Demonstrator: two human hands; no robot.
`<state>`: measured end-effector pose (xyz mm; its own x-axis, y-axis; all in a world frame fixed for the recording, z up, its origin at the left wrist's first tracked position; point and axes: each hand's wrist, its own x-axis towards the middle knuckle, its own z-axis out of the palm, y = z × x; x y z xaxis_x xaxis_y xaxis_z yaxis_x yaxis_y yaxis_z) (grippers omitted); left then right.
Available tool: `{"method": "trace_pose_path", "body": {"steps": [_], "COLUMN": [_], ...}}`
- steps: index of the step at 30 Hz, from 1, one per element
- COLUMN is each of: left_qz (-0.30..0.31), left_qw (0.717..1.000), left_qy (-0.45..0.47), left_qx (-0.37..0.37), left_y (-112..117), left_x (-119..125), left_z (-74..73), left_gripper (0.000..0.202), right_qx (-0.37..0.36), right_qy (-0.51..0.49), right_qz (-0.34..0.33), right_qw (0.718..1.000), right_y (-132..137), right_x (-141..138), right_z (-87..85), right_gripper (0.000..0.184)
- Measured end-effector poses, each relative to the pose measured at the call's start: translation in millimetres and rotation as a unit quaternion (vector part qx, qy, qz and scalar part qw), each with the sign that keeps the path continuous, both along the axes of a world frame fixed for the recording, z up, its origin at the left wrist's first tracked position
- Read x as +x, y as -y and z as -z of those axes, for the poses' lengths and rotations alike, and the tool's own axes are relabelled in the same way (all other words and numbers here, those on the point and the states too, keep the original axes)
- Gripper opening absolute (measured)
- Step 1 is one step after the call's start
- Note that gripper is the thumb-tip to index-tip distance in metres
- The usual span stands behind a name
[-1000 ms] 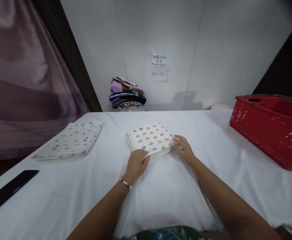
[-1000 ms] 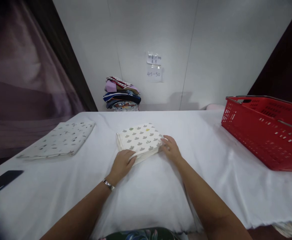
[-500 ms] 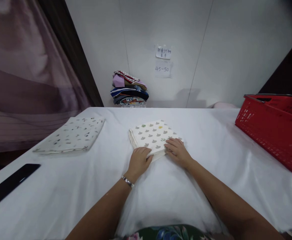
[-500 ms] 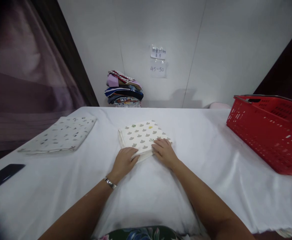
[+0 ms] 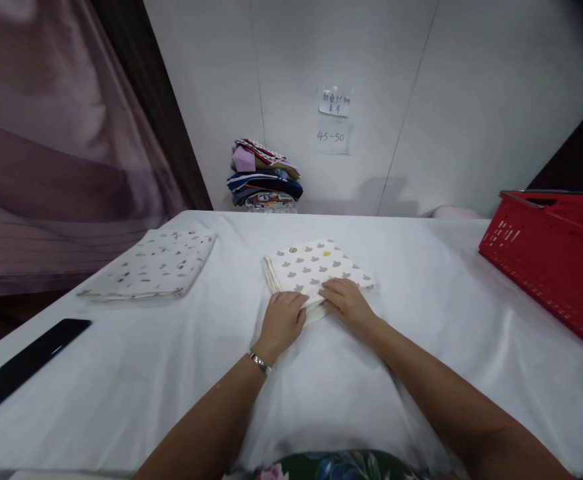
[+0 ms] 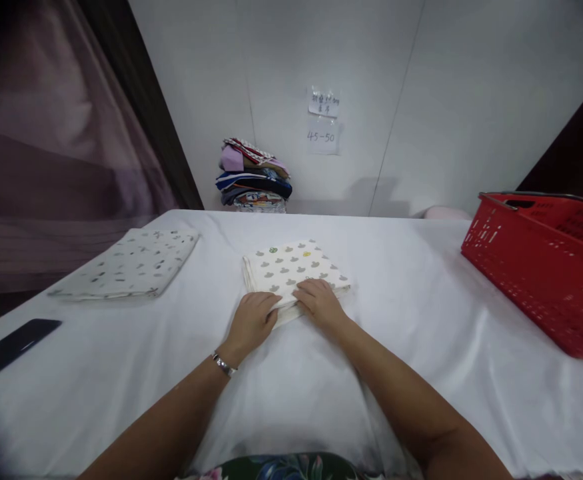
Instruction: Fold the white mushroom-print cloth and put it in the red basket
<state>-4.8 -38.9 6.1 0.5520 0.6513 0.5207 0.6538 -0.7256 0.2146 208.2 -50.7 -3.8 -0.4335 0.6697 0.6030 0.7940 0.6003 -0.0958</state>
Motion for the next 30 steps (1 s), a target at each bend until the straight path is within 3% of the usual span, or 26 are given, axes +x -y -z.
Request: {"method": "trace_pose_path", "body": {"steps": [4,16,30], "left_qz": [0.005,-0.002,-0.013], "left_qw": [1.0,1.0,0.999], "left_qy": [-0.003,-0.014,-0.041], "left_qx": [-0.002,-0.02,0.006], "left_y": [-1.8,7.0,-3.6], "left_x": [0.1,-1.1,-5.5], "left_z": [2.6,-1.5,-4.6], "left_gripper": [0.026,0.028,0.02], "right_qx": [-0.005,-0.019,-0.019], "right_qy": [-0.005,-0.005,-0.019], "right_qz": [0.036,0.029,0.025], "right_qw": [0.999,0.999,0.999], "right_y": [5.4,6.8,9.4], "right_x": [-4.2,-4.1,-5.4], "right_z": [0.9,4.6,3.6], "right_gripper": [0.022,0.022,0.023]}}
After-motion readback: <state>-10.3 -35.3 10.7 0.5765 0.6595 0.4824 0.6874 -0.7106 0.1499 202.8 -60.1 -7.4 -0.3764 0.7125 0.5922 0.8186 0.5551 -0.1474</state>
